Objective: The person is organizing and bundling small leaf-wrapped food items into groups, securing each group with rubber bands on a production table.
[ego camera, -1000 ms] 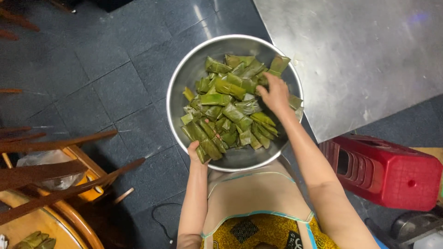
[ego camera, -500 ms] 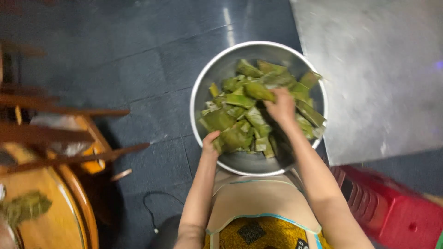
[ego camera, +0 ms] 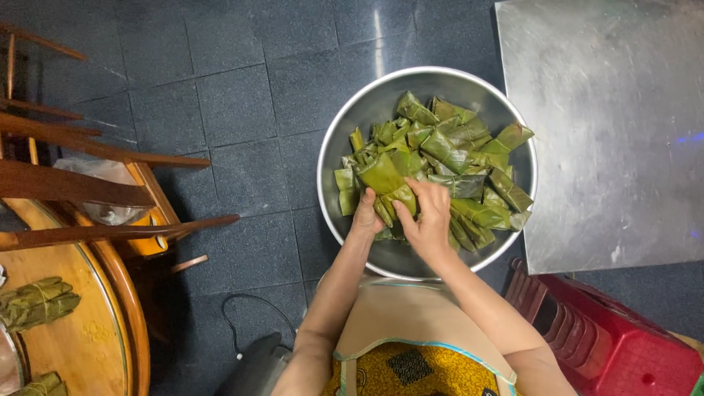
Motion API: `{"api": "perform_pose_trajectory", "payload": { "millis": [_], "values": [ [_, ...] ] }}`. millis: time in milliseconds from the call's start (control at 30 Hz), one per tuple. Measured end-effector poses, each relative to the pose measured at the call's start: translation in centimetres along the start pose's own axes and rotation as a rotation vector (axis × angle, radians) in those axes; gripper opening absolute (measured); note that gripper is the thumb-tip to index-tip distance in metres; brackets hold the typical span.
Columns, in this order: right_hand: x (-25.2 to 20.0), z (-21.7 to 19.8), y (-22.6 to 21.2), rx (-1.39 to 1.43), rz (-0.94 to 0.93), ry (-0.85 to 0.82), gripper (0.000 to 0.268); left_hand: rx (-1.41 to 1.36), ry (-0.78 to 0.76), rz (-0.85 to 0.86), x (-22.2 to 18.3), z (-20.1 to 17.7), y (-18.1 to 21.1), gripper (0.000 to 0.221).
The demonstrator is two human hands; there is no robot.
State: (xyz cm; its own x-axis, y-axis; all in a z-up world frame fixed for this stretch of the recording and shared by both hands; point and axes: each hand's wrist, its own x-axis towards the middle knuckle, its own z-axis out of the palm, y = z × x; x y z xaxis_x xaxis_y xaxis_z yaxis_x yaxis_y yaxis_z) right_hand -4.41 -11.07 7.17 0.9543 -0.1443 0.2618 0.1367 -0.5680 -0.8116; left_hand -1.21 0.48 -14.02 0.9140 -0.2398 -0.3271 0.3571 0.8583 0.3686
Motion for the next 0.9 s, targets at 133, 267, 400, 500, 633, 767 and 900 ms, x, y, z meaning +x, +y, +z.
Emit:
{"api": "perform_pose_trajectory", "payload": {
  "millis": [133, 267, 400, 500, 633, 767, 900],
  "values": [
    [1.2, -2.1, 0.0, 0.138, -0.007, -0.111, 0.074, 0.095, -0.136, 0.050, -1.3, 1.4, 0.7, 0.072],
    [2.8, -4.4, -1.8, 0.418, 0.332, -0.524, 0.128, 0.384, -0.386, 0.202, -3.9, 12.7, 6.5, 0.097],
    [1.5, -4.0, -1.5, 0.593, 0.133, -0.506, 0.137, 0.812, -0.449, 0.524, -8.0, 17.9, 8.6, 0.111],
    [0.3, -4.6, -2.9, 0.744, 0.025, -0.425, 0.129, 1.052, -0.603, 0.543, -10.9, 20.2, 12.2, 0.110],
    [-0.4, -4.5, -1.4, 0.737, -0.101, -0.428, 0.118, 1.303, -0.631, 0.556, -11.1, 20.2, 13.8, 0.105],
    [-1.2, -4.4, -1.8, 0.750, -0.046, -0.452, 0.121, 1.162, -0.555, 0.486, -11.3, 18.8, 12.9, 0.113],
    [-1.5, -4.1, -2.6, 0.634, 0.014, -0.474, 0.132, 0.868, -0.515, 0.345, -11.3, 15.6, 10.5, 0.128]
  ]
}}
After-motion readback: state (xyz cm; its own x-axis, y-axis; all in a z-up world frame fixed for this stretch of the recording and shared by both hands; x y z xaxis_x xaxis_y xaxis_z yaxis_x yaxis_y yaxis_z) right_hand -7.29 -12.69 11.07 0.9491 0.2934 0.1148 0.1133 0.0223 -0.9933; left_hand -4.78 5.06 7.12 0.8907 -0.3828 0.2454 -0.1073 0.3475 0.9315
